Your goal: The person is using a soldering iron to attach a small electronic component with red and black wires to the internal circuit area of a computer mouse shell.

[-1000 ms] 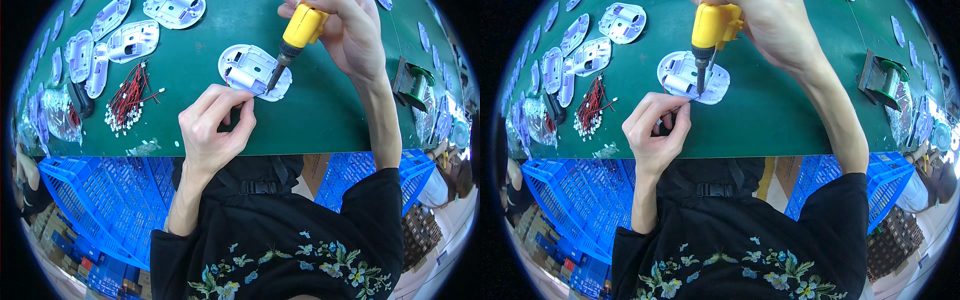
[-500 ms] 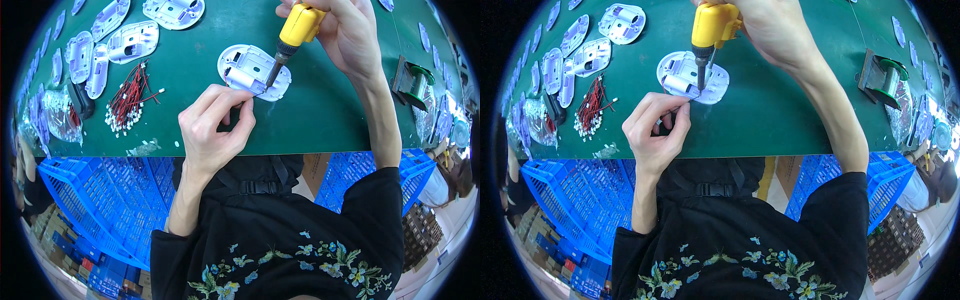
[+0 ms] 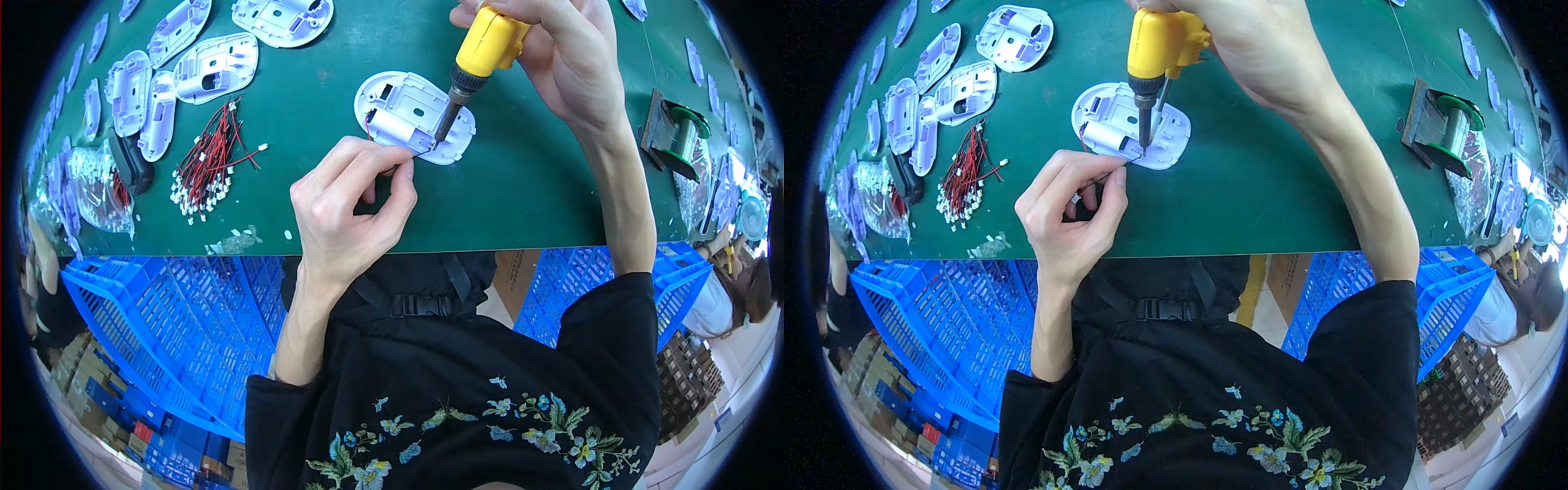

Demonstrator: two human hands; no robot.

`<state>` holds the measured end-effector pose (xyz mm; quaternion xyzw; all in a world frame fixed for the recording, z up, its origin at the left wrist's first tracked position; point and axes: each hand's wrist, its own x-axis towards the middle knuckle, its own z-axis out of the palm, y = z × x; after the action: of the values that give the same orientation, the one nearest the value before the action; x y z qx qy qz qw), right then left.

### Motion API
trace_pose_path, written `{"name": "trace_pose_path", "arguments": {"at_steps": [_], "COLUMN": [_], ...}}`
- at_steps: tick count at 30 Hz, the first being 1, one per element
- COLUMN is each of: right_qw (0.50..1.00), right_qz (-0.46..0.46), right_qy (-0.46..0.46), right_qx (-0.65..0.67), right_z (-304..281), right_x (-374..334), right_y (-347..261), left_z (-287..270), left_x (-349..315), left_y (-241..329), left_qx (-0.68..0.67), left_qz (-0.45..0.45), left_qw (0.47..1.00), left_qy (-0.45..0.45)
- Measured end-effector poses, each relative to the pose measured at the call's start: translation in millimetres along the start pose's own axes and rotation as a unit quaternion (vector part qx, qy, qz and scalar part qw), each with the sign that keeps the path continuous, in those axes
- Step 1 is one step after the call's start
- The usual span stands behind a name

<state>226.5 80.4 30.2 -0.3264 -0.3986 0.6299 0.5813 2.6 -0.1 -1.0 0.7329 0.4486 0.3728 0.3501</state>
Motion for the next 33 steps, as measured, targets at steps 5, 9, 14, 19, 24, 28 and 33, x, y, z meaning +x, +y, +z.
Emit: {"name": "trace_pose_path", "arguments": {"at_steps": [5, 9, 14, 19, 24, 28, 33], "right_qw": [1.000, 0.999, 0.995, 0.994, 0.975, 0.969, 0.961], "right_qz": [-0.002, -0.045, -0.086, -0.076, -0.190, -0.238, -0.168], "right_qy": [0.004, 0.001, 0.010, 0.042, 0.061, 0.059, 0.162], "right_qx": [-0.007, -0.010, -0.058, -0.068, -0.096, -0.032, -0.147], "right_z": [2, 6, 8, 8, 0, -16, -75], "right_x": [0, -1, 0, -4, 0, 1, -16], "right_y": [-4, -19, -32, -59, -78, -99, -130], "left_z": [0, 0, 0, 2, -8, -33, -63], "left_x": [0, -1, 0, 2, 0, 19, 32], "left_y": [1, -1, 0, 2, 8, 14, 21], "left_qx": [0.003, -0.006, -0.001, 0.008, 0.102, 0.240, 0.283], "left_qz": [-0.001, 0.000, 0.004, 0.015, 0.064, 0.112, 0.183], "left_qw": [1.000, 1.000, 1.000, 1.000, 0.993, 0.961, 0.931], "left_qy": [-0.001, 0.004, 0.004, -0.007, -0.003, -0.076, -0.142]}}
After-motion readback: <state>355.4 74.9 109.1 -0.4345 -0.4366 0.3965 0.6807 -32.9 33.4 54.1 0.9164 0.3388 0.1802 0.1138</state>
